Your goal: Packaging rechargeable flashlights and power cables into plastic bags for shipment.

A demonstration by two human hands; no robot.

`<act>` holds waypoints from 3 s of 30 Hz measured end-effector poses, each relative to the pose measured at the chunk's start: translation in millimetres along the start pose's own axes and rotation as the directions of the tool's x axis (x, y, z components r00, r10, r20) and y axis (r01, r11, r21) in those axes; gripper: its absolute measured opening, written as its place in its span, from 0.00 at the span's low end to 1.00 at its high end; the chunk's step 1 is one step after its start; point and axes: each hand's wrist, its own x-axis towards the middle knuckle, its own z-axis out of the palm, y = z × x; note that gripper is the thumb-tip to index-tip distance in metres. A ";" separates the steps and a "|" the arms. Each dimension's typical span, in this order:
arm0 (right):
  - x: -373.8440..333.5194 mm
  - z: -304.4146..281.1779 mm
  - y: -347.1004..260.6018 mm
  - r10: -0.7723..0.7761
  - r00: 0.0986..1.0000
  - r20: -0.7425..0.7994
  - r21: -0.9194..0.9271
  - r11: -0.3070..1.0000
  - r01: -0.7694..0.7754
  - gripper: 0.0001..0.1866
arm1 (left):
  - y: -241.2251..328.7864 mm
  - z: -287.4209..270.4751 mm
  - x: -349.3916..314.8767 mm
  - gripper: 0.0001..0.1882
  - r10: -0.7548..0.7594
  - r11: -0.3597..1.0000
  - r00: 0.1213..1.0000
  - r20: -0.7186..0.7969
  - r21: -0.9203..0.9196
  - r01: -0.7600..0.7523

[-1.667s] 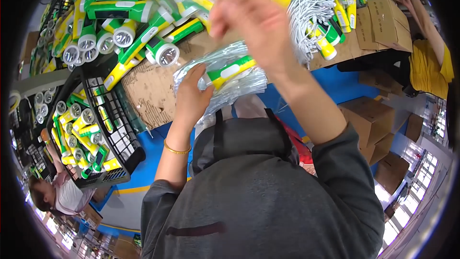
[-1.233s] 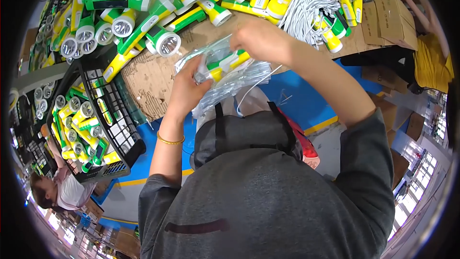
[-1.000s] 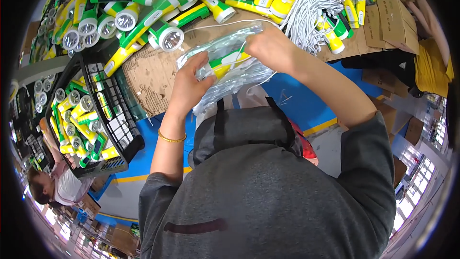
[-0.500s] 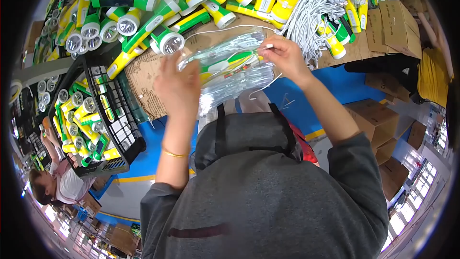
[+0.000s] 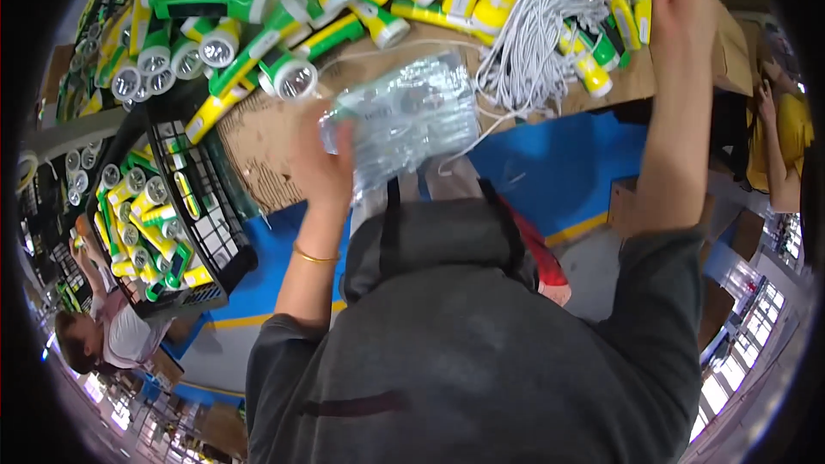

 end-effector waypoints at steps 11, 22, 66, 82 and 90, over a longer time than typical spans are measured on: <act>-234.0 6.0 95.1 0.393 0.408 0.824 -0.564 0.510 0.649 0.08 | -26.8 30.2 -29.3 0.20 0.189 0.967 0.901 0.391 0.086 -0.240; -119.0 54.9 56.3 0.124 0.905 0.408 -0.643 0.743 0.187 0.08 | -34.9 53.2 -22.4 0.09 0.189 0.973 0.922 0.336 0.060 -0.222; -245.6 91.7 97.8 0.540 0.666 0.515 -0.707 0.707 -0.026 0.12 | -6.9 41.2 10.1 0.05 0.037 0.991 0.879 0.475 -0.131 0.029; -133.2 176.6 118.1 0.137 0.754 0.642 -0.675 0.568 0.471 0.19 | -32.3 -18.1 -28.2 0.07 -0.035 0.961 0.995 -0.091 0.272 0.058; -136.4 261.8 154.7 0.158 0.883 0.442 -0.874 0.300 0.383 0.30 | -16.1 -30.8 -13.9 0.08 0.035 0.992 0.975 0.220 -0.126 -0.007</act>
